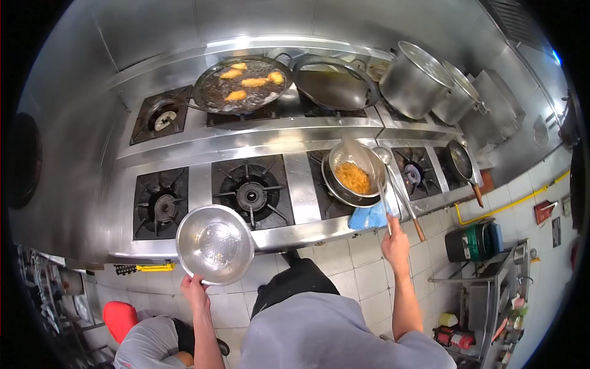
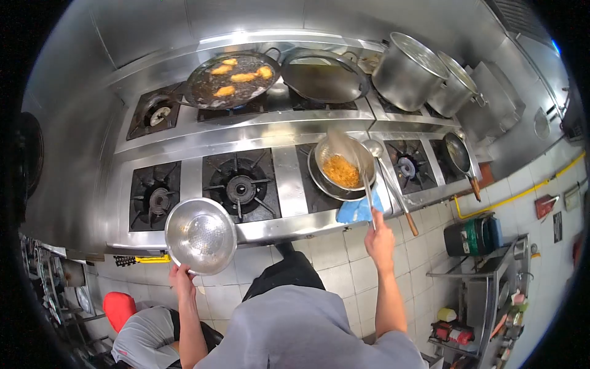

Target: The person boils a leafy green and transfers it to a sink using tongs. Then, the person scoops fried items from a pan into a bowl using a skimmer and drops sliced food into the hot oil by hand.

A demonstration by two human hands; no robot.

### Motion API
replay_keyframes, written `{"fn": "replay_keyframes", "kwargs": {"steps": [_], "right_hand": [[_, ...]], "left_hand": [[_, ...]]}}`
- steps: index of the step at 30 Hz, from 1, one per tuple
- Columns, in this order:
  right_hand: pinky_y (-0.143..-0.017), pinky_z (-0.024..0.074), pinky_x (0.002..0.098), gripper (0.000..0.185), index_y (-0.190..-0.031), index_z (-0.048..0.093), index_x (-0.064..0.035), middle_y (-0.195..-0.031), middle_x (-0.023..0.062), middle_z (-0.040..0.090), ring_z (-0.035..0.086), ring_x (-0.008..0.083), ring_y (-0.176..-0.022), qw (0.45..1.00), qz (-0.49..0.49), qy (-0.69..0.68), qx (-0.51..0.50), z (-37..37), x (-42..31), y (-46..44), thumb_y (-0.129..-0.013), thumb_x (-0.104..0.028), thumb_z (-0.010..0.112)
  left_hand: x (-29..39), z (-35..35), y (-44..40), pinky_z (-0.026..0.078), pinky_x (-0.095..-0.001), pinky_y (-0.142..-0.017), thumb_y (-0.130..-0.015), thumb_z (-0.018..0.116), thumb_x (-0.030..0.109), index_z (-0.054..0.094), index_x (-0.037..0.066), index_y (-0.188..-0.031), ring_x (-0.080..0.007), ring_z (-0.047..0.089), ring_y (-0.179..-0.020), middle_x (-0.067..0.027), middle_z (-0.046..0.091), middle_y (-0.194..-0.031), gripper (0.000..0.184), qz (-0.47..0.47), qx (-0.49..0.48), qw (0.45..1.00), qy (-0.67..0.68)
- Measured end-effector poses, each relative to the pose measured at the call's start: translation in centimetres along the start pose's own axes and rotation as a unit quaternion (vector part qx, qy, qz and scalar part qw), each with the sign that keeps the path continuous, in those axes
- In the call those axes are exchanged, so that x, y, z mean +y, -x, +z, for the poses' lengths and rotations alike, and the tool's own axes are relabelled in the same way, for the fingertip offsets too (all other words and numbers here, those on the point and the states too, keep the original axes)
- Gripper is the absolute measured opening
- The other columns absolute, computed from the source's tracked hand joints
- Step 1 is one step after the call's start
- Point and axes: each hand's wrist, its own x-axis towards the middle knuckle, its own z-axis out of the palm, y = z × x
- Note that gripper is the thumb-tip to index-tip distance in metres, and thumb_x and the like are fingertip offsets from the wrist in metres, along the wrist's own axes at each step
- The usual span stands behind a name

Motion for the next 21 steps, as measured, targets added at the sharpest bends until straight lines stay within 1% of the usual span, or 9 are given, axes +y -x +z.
{"fn": "replay_keyframes", "kwargs": {"steps": [1, 8, 10, 12, 14, 15, 16, 18, 21], "right_hand": [[-0.068, 0.044, 0.0557, 0.055, -0.125, 0.05, -0.0138, -0.083, 0.0278, 0.061, 0.057, 0.0482, -0.079, 0.994, 0.041, 0.039, -0.09, 1.0, 0.6, 0.5, -0.073, 0.005, 0.047], [-0.066, 0.0459, 0.0515, 0.051, -0.126, 0.049, -0.0117, -0.078, 0.0257, 0.061, 0.062, 0.0427, -0.075, 0.999, 0.015, -0.005, -0.045, -3.8, -2.9, -2.3, -0.077, 0.003, 0.049], [-0.072, 0.048, 0.0431, 0.047, -0.127, 0.047, -0.0063, -0.09, 0.023, 0.064, 0.064, 0.0394, -0.084, 0.985, 0.08, -0.133, -0.071, -4.8, -6.8, -5.9, -0.08, 0.002, 0.05], [-0.096, 0.0404, 0.037, 0.041, -0.127, 0.045, -0.0015, -0.122, 0.0228, 0.057, 0.054, 0.0366, -0.116, 0.971, -0.016, -0.239, -0.02, -2.9, -9.5, -10.1, -0.086, -0.001, 0.049], [-0.08, 0.0477, 0.039, 0.042, -0.129, 0.044, -0.0056, -0.105, 0.0262, 0.061, 0.063, 0.0383, -0.096, 0.966, -0.149, -0.203, 0.052, 1.8, -9.5, -16.1, -0.087, -0.005, 0.05], [-0.079, 0.0474, 0.0405, 0.042, -0.129, 0.045, -0.0074, -0.1, 0.0268, 0.062, 0.063, 0.0403, -0.094, 0.977, -0.033, -0.203, -0.058, 1.5, -12.3, -18.6, -0.088, -0.005, 0.05], [-0.077, 0.0474, 0.0417, 0.041, -0.129, 0.045, -0.0088, -0.095, 0.0271, 0.062, 0.063, 0.0416, -0.091, 0.963, -0.095, -0.251, -0.015, 3.5, -13.6, -21.5, -0.088, -0.006, 0.05], [-0.081, 0.0463, 0.0434, 0.04, -0.127, 0.045, -0.0072, -0.098, 0.0294, 0.061, 0.059, 0.0454, -0.097, 0.952, -0.164, -0.259, -0.001, 7.0, -16.0, -27.1, -0.087, -0.008, 0.05], [-0.086, 0.0446, 0.0447, 0.038, -0.123, 0.047, -0.0049, -0.102, 0.0301, 0.06, 0.056, 0.0466, -0.102, 0.96, -0.149, -0.236, -0.026, 11.2, -19.3, -33.3, -0.085, -0.009, 0.051]], "left_hand": [[0.6, 0.6, -0.3, 0.047, -0.0222, -0.046, -0.071, 0.054, -0.004, 0.054, 0.003, -0.072, -0.0093, 0.054, -0.055, -0.0028, 0.057, -0.07, 0.007, 0.005, 0.007, 1.0, 0.003], [1.4, 1.4, -0.7, 0.052, -0.0253, -0.048, -0.072, 0.055, -0.004, 0.05, 0.004, -0.067, -0.0104, 0.055, -0.054, -0.0033, 0.057, -0.067, 0.011, 0.035, -0.001, 0.999, 0.037], [1.8, 1.5, 0.1, 0.049, -0.0239, -0.046, -0.072, 0.056, -0.005, 0.05, 0.005, -0.067, -0.0103, 0.055, -0.053, -0.0033, 0.057, -0.067, 0.012, 0.019, 0.018, 0.999, 0.037], [1.3, 1.1, 0.3, 0.049, -0.0237, -0.046, -0.071, 0.056, -0.005, 0.05, 0.005, -0.068, -0.0103, 0.054, -0.053, -0.0034, 0.057, -0.067, 0.013, 0.019, 0.033, 0.998, 0.042], [0.7, 0.5, 0.6, 0.048, -0.0235, -0.045, -0.071, 0.056, -0.006, 0.05, 0.005, -0.068, -0.0104, 0.054, -0.052, -0.0035, 0.057, -0.067, 0.013, 0.021, 0.049, 0.998, 0.047], [0.3, 0.1, 0.7, 0.047, -0.0232, -0.044, -0.071, 0.055, -0.006, 0.049, 0.005, -0.068, -0.0102, 0.053, -0.052, -0.0034, 0.057, -0.066, 0.013, 0.017, 0.055, 0.997, 0.051], [0.0, -0.2, 0.9, 0.045, -0.0229, -0.043, -0.071, 0.055, -0.006, 0.049, 0.006, -0.068, -0.01, 0.053, -0.051, -0.0033, 0.057, -0.066, 0.014, 0.014, 0.062, 0.996, 0.055], [-0.6, -0.7, 1.8, 0.044, -0.0226, -0.043, -0.071, 0.055, -0.007, 0.049, 0.005, -0.068, -0.0098, 0.052, -0.051, -0.0032, 0.057, -0.066, 0.014, 0.021, 0.082, 0.995, 0.06], [-1.1, -0.9, 3.8, 0.043, -0.0225, -0.043, -0.07, 0.055, -0.007, 0.051, 0.004, -0.069, -0.0094, 0.052, -0.05, -0.003, 0.057, -0.066, 0.012, 0.021, 0.116, 0.99, 0.073]]}}
